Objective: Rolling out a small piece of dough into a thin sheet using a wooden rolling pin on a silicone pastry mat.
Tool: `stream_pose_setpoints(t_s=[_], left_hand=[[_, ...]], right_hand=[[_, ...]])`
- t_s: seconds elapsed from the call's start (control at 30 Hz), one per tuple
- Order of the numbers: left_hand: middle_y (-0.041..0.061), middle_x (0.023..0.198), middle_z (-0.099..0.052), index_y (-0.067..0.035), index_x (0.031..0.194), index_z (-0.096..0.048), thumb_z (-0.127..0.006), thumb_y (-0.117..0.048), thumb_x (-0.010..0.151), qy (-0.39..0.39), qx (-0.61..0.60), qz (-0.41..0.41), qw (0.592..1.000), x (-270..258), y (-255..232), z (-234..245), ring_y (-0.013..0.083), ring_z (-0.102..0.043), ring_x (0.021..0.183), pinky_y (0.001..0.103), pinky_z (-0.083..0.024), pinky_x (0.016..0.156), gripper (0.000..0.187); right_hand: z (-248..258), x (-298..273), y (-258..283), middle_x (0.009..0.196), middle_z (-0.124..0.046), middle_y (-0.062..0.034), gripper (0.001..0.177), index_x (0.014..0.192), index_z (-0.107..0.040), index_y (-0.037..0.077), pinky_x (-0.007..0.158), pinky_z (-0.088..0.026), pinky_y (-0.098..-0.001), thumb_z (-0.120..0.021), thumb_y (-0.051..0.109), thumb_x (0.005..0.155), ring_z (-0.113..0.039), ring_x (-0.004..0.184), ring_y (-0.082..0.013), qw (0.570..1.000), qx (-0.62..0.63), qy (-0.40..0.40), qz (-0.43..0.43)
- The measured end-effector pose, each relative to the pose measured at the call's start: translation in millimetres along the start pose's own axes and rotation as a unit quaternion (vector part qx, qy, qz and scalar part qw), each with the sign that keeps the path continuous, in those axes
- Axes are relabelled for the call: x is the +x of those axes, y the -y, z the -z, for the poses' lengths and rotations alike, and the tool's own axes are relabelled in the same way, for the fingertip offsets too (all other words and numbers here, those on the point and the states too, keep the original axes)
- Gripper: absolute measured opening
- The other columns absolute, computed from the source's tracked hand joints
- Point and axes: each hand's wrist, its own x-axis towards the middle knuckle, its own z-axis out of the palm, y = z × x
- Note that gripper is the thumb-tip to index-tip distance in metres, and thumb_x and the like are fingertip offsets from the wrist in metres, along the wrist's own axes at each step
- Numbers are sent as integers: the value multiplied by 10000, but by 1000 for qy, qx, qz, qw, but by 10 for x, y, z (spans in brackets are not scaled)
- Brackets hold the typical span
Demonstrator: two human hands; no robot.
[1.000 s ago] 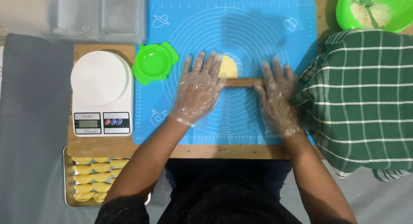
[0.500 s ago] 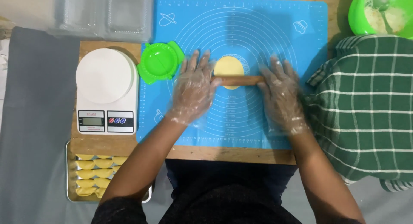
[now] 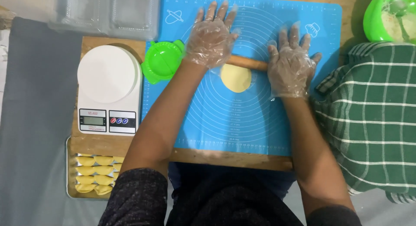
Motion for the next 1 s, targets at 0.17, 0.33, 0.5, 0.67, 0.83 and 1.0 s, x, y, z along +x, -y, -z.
stream_pose_setpoints(t_s=[0.17, 0.33, 0.5, 0.67, 0.83, 1.0], left_hand=[[142, 1669, -275, -155, 1627, -199, -255, -496, 1127, -47, 49, -18, 998, -187, 23, -148, 420, -235, 1520, 596, -124, 1227, 608], [153, 1636, -382, -106, 1616, -280, -217, -419, 1139, -107, 73, -10, 991, -530, -82, -42, 430, -319, 1499, 606, -133, 1230, 574], [156, 1621, -388, -92, 1602, -307, -254, -402, 1131, -102, 61, 32, 992, -756, -221, 40, 398, -317, 1502, 576, -153, 1242, 566], [175, 1616, -394, -89, 1604, -299, -271, -430, 1131, -107, 60, 45, 991, -941, -302, 8, 396, -324, 1506, 574, -157, 1247, 583], [165, 1650, -344, -97, 1616, -299, -413, -428, 1143, -150, 81, 40, 985, -1172, -426, 122, 366, -327, 1527, 552, -234, 1257, 588], [250, 1565, -434, -25, 1533, -447, -513, -292, 1071, -84, 13, 32, 996, -1361, -558, 359, 405, -379, 1468, 613, -308, 1185, 538]], right_hand=[[134, -236, 91, 1697, -176, -38, 638, 1650, -261, 217, 1112, -193, -735, -189, 515, 1091, -201, 1523, -399, 999, -22, -28, 28], [104, -372, 75, 1711, -140, -46, 624, 1665, -210, 211, 1131, -174, -752, -181, 480, 1103, -170, 1537, -426, 997, -29, -39, 68], [119, -470, 95, 1721, 41, 46, 628, 1662, -4, 282, 1225, -55, -677, -98, 533, 1094, -60, 1592, -378, 997, -49, 4, 64], [-2, -508, 28, 1729, -36, 35, 635, 1657, -52, 283, 1190, -57, -712, -146, 530, 1080, -77, 1575, -389, 996, -30, -8, 81], [-252, -507, -87, 1747, 34, 111, 716, 1650, 12, 385, 1196, 135, -654, 11, 675, 996, 49, 1619, -325, 998, 16, -7, 66], [-178, -589, -121, 1724, -213, -67, 635, 1667, -252, 280, 1155, -61, -778, -409, 441, 1073, -133, 1560, -407, 996, -42, 34, 71]])
